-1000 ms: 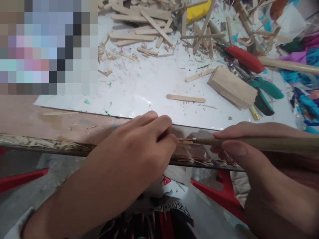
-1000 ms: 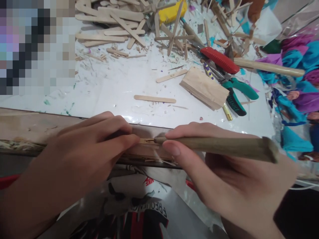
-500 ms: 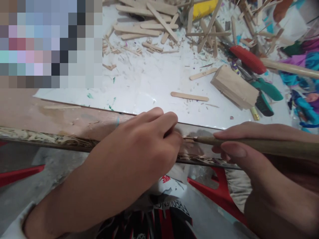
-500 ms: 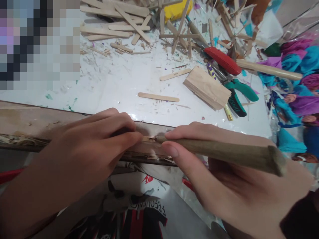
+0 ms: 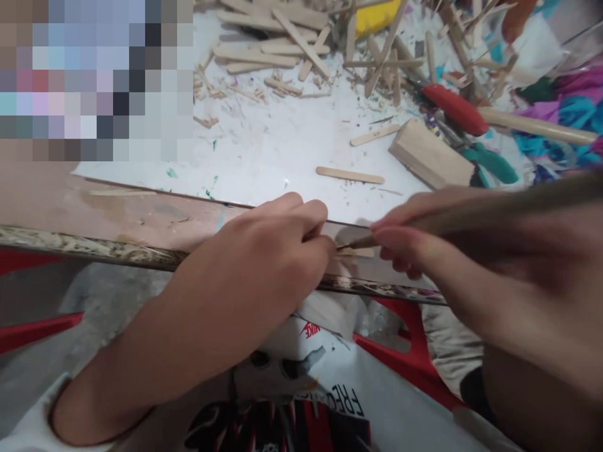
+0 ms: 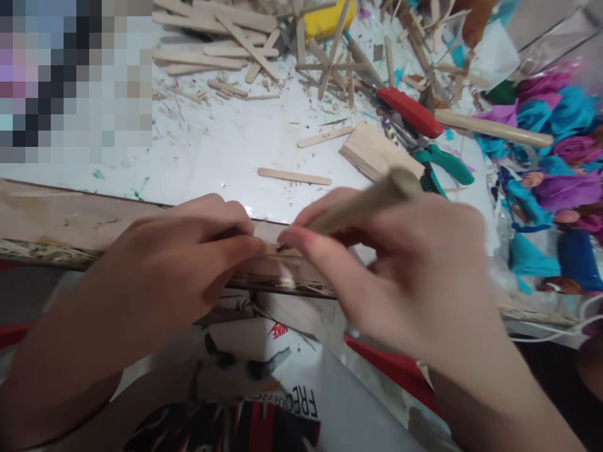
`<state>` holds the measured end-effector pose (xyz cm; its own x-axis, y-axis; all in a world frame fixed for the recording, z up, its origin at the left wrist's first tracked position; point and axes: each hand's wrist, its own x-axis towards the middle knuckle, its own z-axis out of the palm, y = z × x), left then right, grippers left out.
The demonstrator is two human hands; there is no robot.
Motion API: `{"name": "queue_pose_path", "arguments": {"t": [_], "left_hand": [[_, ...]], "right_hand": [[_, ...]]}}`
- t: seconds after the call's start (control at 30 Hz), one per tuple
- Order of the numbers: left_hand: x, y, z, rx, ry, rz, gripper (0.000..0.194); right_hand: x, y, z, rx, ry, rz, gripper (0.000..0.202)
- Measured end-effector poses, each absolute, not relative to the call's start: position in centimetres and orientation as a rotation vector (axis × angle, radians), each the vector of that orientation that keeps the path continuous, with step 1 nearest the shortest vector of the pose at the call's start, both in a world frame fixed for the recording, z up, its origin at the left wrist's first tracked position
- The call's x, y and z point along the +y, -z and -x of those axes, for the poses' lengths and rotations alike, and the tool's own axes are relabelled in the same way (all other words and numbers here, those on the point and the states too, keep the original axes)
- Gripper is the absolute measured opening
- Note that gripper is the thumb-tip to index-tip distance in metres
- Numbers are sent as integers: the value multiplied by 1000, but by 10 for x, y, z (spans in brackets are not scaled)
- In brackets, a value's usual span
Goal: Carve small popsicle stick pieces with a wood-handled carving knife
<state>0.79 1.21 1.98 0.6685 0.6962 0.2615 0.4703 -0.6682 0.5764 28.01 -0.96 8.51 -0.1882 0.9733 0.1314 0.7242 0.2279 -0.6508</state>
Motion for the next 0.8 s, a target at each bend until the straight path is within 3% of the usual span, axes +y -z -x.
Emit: {"name": "queue_pose_path", "arguments": {"t": [0.33,0.5,0.7,0.8], "left_hand": [[13,-22,-13,878,-658,-2434,43],[13,-21,-15,899,-687,-2474,41],[10,-17,-11,880,-682,-2395,43],[9,-15,-9,857,-671,-2372,43]], "right_hand": [[49,-68,-293,-1857,-1296,1529,71],[75,-79,-282,-2104,-1428,1396,70],[78,-104,-271,-2232,-1231,1342,73],[55,-104,-276,-2171,-916,1377,51]]}}
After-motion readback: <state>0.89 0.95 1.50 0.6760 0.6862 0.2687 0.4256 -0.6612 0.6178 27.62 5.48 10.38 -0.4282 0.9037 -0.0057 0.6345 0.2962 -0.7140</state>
